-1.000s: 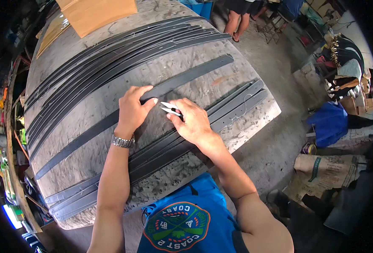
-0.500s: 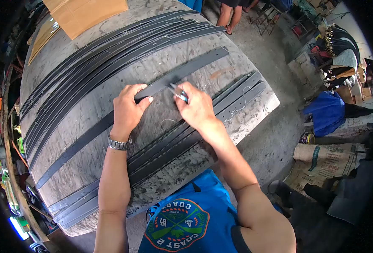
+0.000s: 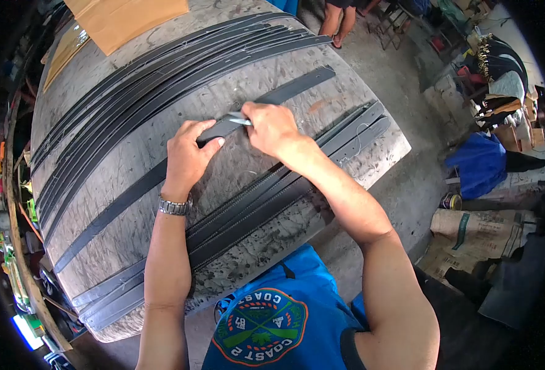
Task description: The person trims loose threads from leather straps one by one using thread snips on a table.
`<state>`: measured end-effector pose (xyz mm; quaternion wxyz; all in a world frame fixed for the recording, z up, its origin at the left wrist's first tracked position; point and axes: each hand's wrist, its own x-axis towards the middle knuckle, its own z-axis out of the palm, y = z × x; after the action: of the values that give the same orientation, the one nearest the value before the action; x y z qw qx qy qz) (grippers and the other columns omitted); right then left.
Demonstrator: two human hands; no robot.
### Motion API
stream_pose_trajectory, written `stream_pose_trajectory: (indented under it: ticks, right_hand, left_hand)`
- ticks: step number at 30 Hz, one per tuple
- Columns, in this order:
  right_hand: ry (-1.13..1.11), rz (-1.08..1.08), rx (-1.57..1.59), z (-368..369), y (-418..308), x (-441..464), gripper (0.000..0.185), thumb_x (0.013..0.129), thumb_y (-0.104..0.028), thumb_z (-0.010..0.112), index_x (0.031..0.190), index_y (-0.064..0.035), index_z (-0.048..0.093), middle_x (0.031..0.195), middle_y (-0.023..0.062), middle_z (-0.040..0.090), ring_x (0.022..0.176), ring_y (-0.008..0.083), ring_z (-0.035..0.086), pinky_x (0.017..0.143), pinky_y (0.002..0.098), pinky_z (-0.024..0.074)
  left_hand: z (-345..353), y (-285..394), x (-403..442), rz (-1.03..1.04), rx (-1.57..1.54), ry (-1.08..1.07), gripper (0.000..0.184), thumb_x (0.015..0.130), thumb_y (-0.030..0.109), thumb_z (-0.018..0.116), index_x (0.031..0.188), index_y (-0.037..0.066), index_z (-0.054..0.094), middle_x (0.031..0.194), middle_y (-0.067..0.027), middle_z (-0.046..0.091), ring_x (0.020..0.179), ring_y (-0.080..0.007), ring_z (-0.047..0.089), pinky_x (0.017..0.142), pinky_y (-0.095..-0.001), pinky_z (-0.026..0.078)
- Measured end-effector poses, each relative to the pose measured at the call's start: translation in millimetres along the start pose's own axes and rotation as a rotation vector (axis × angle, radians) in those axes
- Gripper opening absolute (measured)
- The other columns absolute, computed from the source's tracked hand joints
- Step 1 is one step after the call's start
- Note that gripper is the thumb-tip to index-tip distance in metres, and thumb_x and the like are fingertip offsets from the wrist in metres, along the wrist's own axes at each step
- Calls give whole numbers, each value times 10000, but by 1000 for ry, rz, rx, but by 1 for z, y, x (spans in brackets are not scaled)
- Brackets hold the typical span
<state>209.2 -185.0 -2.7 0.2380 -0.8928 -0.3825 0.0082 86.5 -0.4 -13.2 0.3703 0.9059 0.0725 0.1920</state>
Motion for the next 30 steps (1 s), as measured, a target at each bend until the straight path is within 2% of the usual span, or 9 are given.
stream_pose_trajectory:
  ticks: [3,4,6,12,18,22,25,28,30]
  right_hand:
    - [168,239,-101,-22,44,13,192,933,-216,618,1077,-110,688,1010,207,743,993,428,707,875,535,554]
    - [323,254,-97,-27,64,11,201,955,-256,636,1084,-110,685,1016,219,740,1008,434,701,881,532,551]
    - [292,369,-55,-53,78,1,259,949,-291,681,1124,-100,680,1043,215,742,1042,430,698,883,515,541]
    - [176,342,24,-56,75,-48,379,911,-332,750,1207,-106,677,1106,149,750,1047,376,709,895,465,543]
    - [140,306,-14,-48,69,-53,360,894,-349,765,1143,-98,696,1064,124,734,1023,341,705,857,455,545]
    - [176,242,-23,-42,77,-56,334,886,-338,770,1096,-88,701,1008,116,717,983,343,701,834,462,544]
    - [187,233,-23,-42,77,-57,329,885,-338,772,1082,-84,703,994,114,711,973,343,699,827,462,545]
    - [185,231,-21,-43,75,-57,328,887,-333,771,1084,-80,704,999,110,712,971,342,698,825,463,546]
    - [177,231,-10,-43,75,-56,328,887,-330,771,1085,-78,704,995,109,712,971,344,698,826,464,546]
  left_hand:
    - [-3,-3,-2,-12,22,-5,397,813,179,846,1181,69,748,1098,-133,717,956,-315,707,850,-393,546]
    - [-6,-3,-2,-27,25,-10,395,809,181,844,1176,69,749,1093,-132,717,961,-314,706,855,-394,545]
    - [-13,-3,-3,-60,32,-23,391,803,183,840,1166,69,750,1084,-130,718,969,-312,703,865,-396,541]
    - [-7,0,-4,11,173,21,405,778,164,822,1165,83,734,1199,-111,688,1070,-312,678,892,-400,540]
    - [16,16,8,149,174,29,400,790,168,816,1173,93,732,1248,-120,669,1116,-336,663,912,-391,543]
    - [34,27,23,158,194,19,294,824,146,803,1100,78,731,1089,-97,696,970,-321,678,812,-425,533]
    - [46,26,27,188,234,35,142,870,108,759,988,53,700,989,-104,675,881,-332,657,763,-450,513]
    - [49,26,28,221,217,32,87,912,91,711,914,37,644,963,-131,648,868,-354,638,751,-455,504]
    - [53,23,22,188,181,45,88,940,115,683,937,57,617,961,-101,636,897,-333,628,775,-446,479]
